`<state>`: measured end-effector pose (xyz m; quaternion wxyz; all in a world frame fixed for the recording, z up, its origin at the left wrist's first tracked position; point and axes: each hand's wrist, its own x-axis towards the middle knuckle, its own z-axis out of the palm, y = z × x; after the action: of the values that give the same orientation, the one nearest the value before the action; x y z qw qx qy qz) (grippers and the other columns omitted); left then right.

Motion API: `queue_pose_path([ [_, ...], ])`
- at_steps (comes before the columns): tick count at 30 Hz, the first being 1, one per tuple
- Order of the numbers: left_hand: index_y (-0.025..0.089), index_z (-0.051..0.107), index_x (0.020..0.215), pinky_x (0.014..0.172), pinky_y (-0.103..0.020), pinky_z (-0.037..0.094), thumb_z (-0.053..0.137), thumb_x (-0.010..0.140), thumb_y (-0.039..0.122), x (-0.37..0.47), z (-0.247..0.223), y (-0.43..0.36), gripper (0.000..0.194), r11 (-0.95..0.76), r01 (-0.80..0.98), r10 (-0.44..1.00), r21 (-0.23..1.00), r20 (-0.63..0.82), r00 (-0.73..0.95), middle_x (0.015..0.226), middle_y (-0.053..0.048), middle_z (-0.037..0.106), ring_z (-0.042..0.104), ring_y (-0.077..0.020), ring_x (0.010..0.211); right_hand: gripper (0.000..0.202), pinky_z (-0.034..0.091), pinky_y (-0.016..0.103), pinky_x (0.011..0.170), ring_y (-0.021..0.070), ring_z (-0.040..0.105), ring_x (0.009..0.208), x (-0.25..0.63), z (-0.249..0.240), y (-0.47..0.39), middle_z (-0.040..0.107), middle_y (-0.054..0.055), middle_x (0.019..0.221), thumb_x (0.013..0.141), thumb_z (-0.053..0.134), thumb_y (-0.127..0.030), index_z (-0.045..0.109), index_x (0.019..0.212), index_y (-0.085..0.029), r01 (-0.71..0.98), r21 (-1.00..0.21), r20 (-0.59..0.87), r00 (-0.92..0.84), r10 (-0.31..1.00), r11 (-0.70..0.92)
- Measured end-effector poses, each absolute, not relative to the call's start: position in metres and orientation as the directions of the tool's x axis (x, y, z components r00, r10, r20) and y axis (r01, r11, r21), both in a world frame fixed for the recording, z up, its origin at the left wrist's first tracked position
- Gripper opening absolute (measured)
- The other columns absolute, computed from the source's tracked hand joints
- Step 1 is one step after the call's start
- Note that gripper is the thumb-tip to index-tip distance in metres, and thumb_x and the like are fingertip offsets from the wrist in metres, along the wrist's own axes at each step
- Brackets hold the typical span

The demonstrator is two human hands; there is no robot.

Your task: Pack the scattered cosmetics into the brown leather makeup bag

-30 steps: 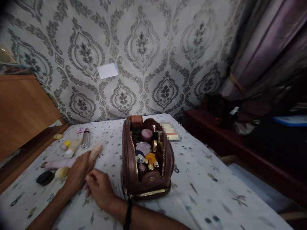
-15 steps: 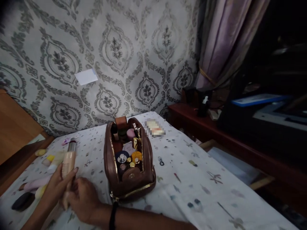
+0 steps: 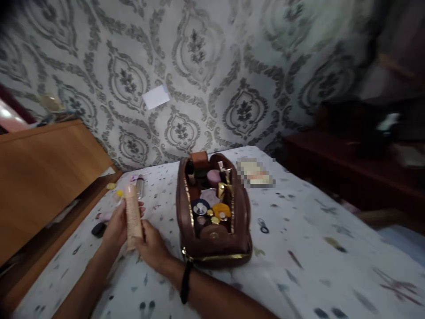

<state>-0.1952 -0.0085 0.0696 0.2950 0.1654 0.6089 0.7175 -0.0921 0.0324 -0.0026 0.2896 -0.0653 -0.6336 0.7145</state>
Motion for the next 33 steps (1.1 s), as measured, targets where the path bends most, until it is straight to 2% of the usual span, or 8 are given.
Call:
queue_pose_path([
  [3,0.009,0.068,0.094,0.059,-0.022,0.056,0.044,0.098,0.037,-0.202,0.074,-0.012,0.037,-0.187,-0.333,0.619,0.924,-0.153,-0.77,0.076,-0.008,0.073,0.067,-0.0131,0.058,0.024,0.042,0.022,0.053,0.0119,0.053,0.061,-0.09,0.001,0.033,0.06,-0.001,0.077,0.087,0.054,-0.028,0.056,0.108,-0.017,-0.317,-0.945,0.264,-0.88,0.395,-0.076],
  [6,0.01,0.068,0.096,0.059,-0.024,0.056,0.045,0.098,0.039,-0.209,0.071,-0.015,0.037,-0.233,-0.363,0.621,0.902,-0.149,-0.769,0.079,-0.009,0.074,0.066,-0.0137,0.057,0.03,0.039,0.021,0.048,0.0106,0.054,0.054,-0.087,0.004,0.034,0.059,-0.001,0.075,0.092,0.05,-0.037,0.055,0.113,-0.015,-0.316,-0.944,0.269,-0.904,0.333,-0.096],
  [10,0.009,0.07,0.099,0.062,-0.027,0.056,0.047,0.096,0.044,-0.217,0.065,-0.017,0.042,-0.225,-0.386,0.673,0.895,-0.144,-0.725,0.084,-0.012,0.075,0.067,-0.0162,0.06,0.036,0.039,0.021,0.047,0.0111,0.059,0.055,-0.086,0.005,0.034,0.059,-0.001,0.076,0.094,0.05,-0.046,0.054,0.112,-0.016,-0.3,-0.949,0.256,-0.912,0.32,-0.094],
  [16,0.008,0.071,0.093,0.059,-0.025,0.055,0.041,0.099,0.043,-0.217,0.065,-0.018,0.047,-0.22,-0.403,0.691,0.888,-0.149,-0.707,0.077,-0.011,0.074,0.066,-0.0154,0.058,0.041,0.039,0.021,0.045,0.0102,0.059,0.052,-0.088,0.005,0.033,0.057,-0.002,0.073,0.092,0.052,-0.052,0.054,0.11,-0.015,-0.279,-0.954,0.233,-0.918,0.321,-0.108],
  [19,0.008,0.071,0.091,0.06,-0.024,0.056,0.039,0.101,0.04,-0.216,0.066,-0.017,0.046,-0.234,-0.42,0.686,0.877,-0.157,-0.711,0.078,-0.011,0.074,0.066,-0.0145,0.058,0.042,0.038,0.021,0.044,0.01,0.059,0.052,-0.089,0.005,0.033,0.058,-0.002,0.074,0.093,0.051,-0.053,0.053,0.109,-0.014,-0.282,-0.953,0.236,-0.918,0.319,-0.109],
  [23,0.01,0.07,0.093,0.062,-0.025,0.057,0.046,0.098,0.04,-0.217,0.063,-0.016,0.04,-0.275,-0.409,0.671,0.87,-0.13,-0.73,0.084,-0.011,0.075,0.068,-0.0148,0.061,0.041,0.038,0.021,0.045,0.0099,0.058,0.052,-0.089,0.003,0.033,0.058,-0.002,0.074,0.093,0.051,-0.051,0.053,0.111,-0.015,-0.281,-0.954,0.236,-0.918,0.32,-0.101],
  [26,0.008,0.07,0.095,0.06,-0.025,0.056,0.043,0.099,0.043,-0.22,0.059,-0.017,0.044,-0.251,-0.423,0.691,0.871,-0.145,-0.708,0.081,-0.011,0.074,0.066,-0.0145,0.058,0.038,0.04,0.022,0.045,0.0108,0.059,0.054,-0.09,0.0,0.033,0.059,-0.001,0.074,0.094,0.05,-0.048,0.053,0.111,-0.014,-0.276,-0.957,0.234,-0.915,0.329,-0.088],
  [33,0.009,0.066,0.11,0.062,-0.026,0.056,0.049,0.097,0.045,-0.225,0.054,-0.019,0.042,-0.254,-0.394,0.708,0.883,-0.108,-0.698,0.08,-0.009,0.074,0.067,-0.0159,0.061,0.035,0.039,0.022,0.046,0.0109,0.06,0.055,-0.089,0.0,0.033,0.062,0.001,0.08,0.092,0.053,-0.041,0.053,0.115,-0.014,-0.282,-0.955,0.238,-0.912,0.334,-0.089],
])
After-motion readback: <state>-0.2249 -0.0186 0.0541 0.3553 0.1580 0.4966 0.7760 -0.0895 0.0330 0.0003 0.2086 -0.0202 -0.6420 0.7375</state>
